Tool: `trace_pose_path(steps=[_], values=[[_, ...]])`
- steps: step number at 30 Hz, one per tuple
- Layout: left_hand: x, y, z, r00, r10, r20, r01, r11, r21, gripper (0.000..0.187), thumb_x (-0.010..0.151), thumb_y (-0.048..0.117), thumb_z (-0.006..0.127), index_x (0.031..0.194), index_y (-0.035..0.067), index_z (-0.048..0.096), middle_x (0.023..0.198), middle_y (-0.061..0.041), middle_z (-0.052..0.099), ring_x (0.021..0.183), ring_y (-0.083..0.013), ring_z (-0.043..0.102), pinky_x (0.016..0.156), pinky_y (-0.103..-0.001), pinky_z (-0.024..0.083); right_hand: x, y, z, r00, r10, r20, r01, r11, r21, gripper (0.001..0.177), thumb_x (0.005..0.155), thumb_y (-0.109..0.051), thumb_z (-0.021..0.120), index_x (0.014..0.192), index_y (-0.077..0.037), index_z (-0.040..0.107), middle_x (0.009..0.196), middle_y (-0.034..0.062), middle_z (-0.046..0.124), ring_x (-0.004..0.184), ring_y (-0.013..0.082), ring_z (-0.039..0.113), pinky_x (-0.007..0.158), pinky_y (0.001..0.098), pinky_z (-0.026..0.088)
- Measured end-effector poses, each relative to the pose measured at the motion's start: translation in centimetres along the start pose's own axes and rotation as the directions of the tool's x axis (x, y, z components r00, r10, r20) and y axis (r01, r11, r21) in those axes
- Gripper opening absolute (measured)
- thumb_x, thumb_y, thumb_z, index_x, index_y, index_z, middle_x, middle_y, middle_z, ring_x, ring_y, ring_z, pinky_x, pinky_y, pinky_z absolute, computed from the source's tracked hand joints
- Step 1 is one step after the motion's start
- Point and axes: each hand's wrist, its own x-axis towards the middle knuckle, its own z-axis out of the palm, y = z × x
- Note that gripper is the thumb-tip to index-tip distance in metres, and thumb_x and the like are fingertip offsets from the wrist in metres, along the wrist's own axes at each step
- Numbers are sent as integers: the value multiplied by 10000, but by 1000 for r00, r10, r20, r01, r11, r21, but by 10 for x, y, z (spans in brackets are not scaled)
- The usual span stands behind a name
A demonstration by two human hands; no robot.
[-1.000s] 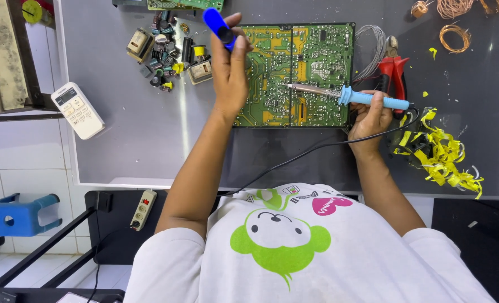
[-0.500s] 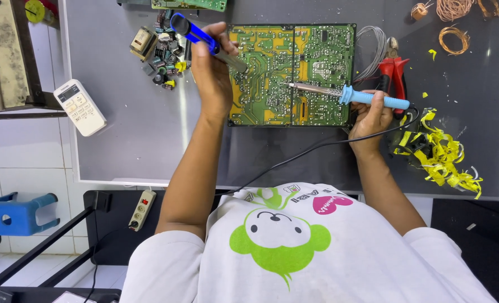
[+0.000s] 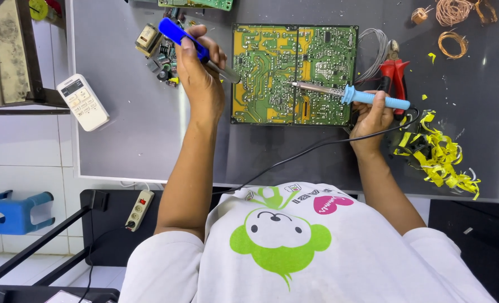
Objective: The person uses a soldering iron and a desoldering pump to remove components from a green circuit board. The person repeatedly heats solder joints with the iron and uses the pump to extract the molten solder.
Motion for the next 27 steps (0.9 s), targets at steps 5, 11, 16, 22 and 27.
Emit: trace_pose_path(steps=[5, 11, 16, 22, 27], values=[[-1, -5, 3, 998, 62, 4, -62, 998, -10, 346, 1154, 404, 501, 1256, 83, 577, 831, -45, 477, 710, -181, 469, 712, -349, 438, 0, -1, 0, 999, 27, -17, -27, 1000, -12, 421, 1123, -462, 566, 991, -88, 707, 860, 46, 705, 770, 146, 684, 749, 280, 585], [3, -24, 12, 997, 72, -23, -74, 988, -136, 370, 1181, 397, 490, 1289, 71, 627, 880, -66, 533, 788, -213, 527, 815, -364, 469, 0, 0, 0, 1000, 22, -13, -22, 1000, -7, 405, 1127, -448, 564, 1000, -90, 703, 876, 42, 704, 776, 145, 680, 755, 281, 588], [8, -52, 16, 997, 49, -54, -57, 984, -167, 375, 1196, 374, 496, 1343, 65, 648, 942, -61, 565, 827, -214, 603, 1018, -428, 528, 1, 4, -4, 1000, 23, -18, -23, 1000, -13, 401, 1131, -438, 562, 1006, -85, 706, 907, 47, 719, 775, 143, 688, 750, 275, 592], [10, -57, 25, 997, 77, -20, -78, 992, -95, 360, 1196, 386, 496, 1344, 83, 624, 937, -60, 549, 836, -208, 562, 946, -389, 501, 0, 3, -2, 998, 53, -18, -53, 998, 16, 398, 1130, -437, 558, 1030, -80, 701, 875, 56, 704, 776, 150, 684, 759, 290, 609], [9, -56, 27, 996, 88, 6, -88, 996, -3, 364, 1201, 388, 485, 1373, 91, 605, 966, -49, 551, 860, -185, 585, 990, -391, 528, -2, 1, -1, 999, 42, -4, -42, 999, 7, 405, 1129, -443, 557, 1015, -80, 694, 845, 53, 679, 761, 149, 663, 745, 288, 588]])
